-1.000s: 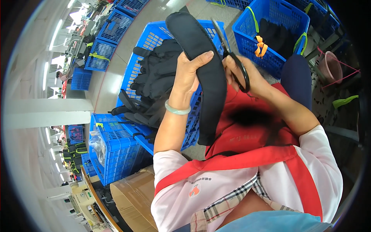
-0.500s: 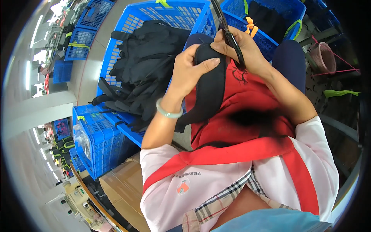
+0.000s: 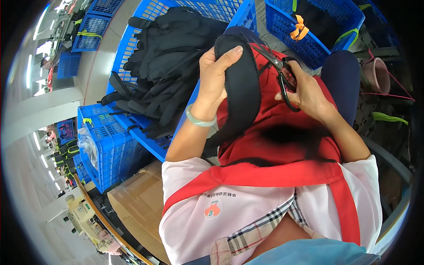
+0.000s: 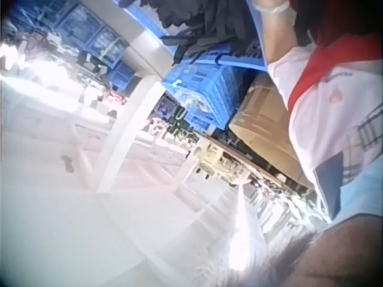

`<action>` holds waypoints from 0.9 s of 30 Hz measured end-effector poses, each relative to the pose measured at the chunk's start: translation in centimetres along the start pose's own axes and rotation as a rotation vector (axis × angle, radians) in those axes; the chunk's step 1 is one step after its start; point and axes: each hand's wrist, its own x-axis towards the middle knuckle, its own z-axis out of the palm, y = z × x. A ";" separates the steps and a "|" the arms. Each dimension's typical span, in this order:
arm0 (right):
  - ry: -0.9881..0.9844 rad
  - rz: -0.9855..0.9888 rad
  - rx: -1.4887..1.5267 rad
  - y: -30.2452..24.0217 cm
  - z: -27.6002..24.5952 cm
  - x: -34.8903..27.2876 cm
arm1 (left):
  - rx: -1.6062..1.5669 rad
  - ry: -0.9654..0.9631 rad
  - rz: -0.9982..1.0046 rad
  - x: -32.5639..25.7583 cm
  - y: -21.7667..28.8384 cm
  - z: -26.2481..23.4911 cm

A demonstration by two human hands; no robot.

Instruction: Trimming or cutting black padded straps with scissors.

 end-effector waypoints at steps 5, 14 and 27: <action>0.180 -0.170 -0.143 0.2 1.1 0.7 | -0.049 0.028 0.006 -0.5 -0.4 0.9; 0.049 -0.038 -0.137 -0.6 -0.4 0.5 | -0.038 -0.001 -0.015 -0.7 -0.6 0.9; -0.009 0.030 0.000 -0.9 -2.0 0.2 | 0.003 -0.040 -0.017 -0.6 -0.6 1.0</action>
